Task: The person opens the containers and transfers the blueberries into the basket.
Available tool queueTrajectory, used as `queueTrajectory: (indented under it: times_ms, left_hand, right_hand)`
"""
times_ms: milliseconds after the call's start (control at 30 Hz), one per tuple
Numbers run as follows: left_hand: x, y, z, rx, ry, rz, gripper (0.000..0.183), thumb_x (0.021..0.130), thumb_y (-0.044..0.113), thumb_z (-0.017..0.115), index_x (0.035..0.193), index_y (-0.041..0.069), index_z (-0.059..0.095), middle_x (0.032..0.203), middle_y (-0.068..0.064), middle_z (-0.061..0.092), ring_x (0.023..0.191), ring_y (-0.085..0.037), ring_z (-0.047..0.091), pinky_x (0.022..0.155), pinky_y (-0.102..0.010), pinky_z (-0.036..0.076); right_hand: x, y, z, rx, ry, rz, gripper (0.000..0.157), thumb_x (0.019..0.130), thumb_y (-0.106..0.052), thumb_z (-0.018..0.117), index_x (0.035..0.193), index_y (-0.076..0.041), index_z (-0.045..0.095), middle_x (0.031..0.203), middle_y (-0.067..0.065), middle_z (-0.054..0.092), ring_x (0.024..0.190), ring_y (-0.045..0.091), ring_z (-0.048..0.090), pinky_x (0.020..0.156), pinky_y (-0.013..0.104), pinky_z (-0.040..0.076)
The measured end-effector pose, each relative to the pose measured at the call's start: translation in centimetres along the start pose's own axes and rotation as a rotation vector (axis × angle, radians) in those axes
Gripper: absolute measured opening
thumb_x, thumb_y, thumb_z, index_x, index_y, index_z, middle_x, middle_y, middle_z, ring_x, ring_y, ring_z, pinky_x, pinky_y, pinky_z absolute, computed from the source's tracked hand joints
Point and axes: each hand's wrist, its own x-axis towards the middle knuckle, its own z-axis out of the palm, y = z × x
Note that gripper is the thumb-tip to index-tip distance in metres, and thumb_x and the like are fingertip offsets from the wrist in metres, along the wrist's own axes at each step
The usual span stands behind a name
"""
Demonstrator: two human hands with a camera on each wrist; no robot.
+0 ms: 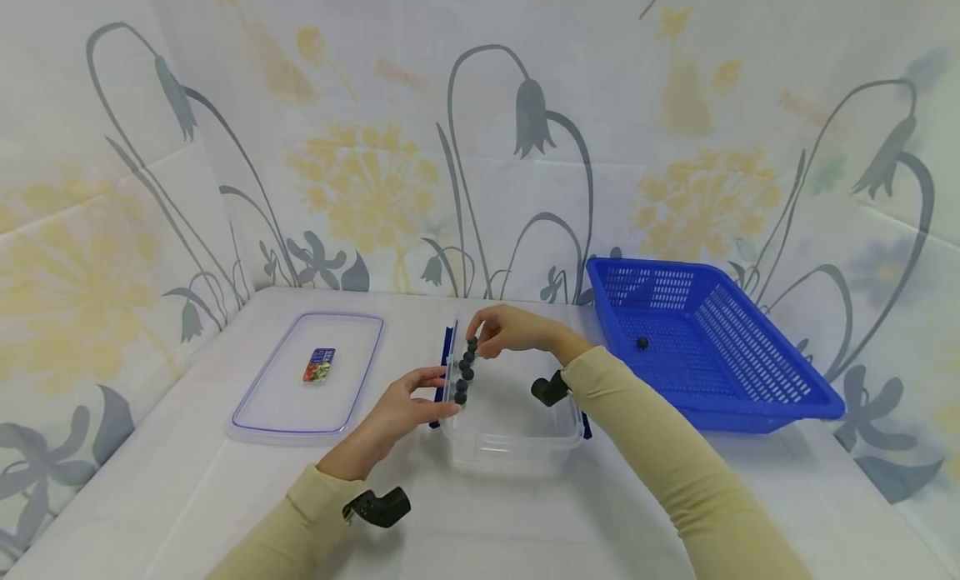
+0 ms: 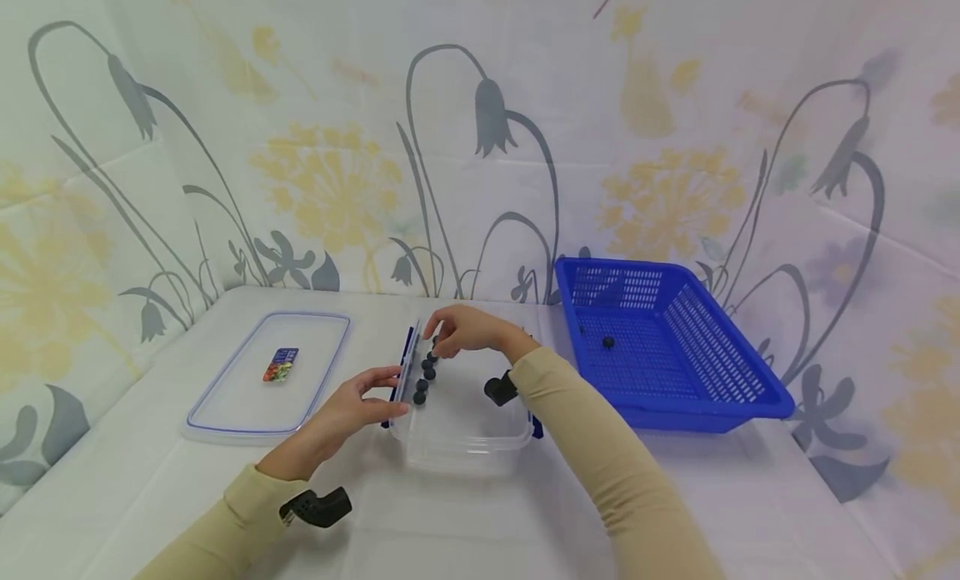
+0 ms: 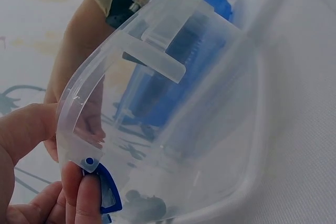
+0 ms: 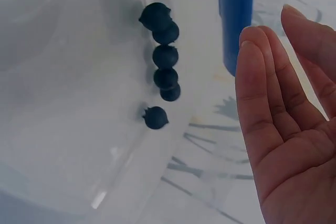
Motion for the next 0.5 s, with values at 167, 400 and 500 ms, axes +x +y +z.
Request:
queueTrajectory:
  times_ms: [167,400,500]
  left_hand:
    - [0.0,0.0,-0.1,-0.019,-0.009,0.016,0.061,0.078,0.014,0.076,0.132,0.013,0.050,0.122,-0.007,0.051,0.087,-0.020,0.058,0.080,-0.038,0.043]
    - [-0.2,0.1,-0.1,-0.018,-0.017,0.029,0.061,0.078,0.014,0.076,0.133,0.012,0.050,0.123,-0.007,0.051,0.087,-0.020,0.059,0.080,-0.039,0.044]
    - [-0.2,0.1,-0.2,-0.008,-0.014,0.029,0.061,0.078,0.014,0.076,0.133,0.013,0.050,0.124,-0.007,0.052,0.087,-0.019,0.059,0.081,-0.040,0.043]
  right_hand:
    - [1.1,0.8,1.1,-0.003,-0.031,0.001,0.028,0.084,0.000,0.064,0.111,0.004,0.058,0.081,0.006,0.064,0.077,0.019,0.060,0.077,0.036,0.050]
    - [1.9,1.3,3.0,-0.115,-0.147,-0.016,0.023,0.080,0.004,0.067,0.102,0.000,0.066,0.082,0.003,0.062,0.072,0.014,0.053,0.068,0.026,0.047]
    - [2.0,1.2,3.5,-0.148,-0.217,-0.028,0.024,0.078,0.006,0.066,0.101,-0.001,0.068,0.082,0.002,0.061,0.072,0.012,0.052,0.068,0.025,0.048]
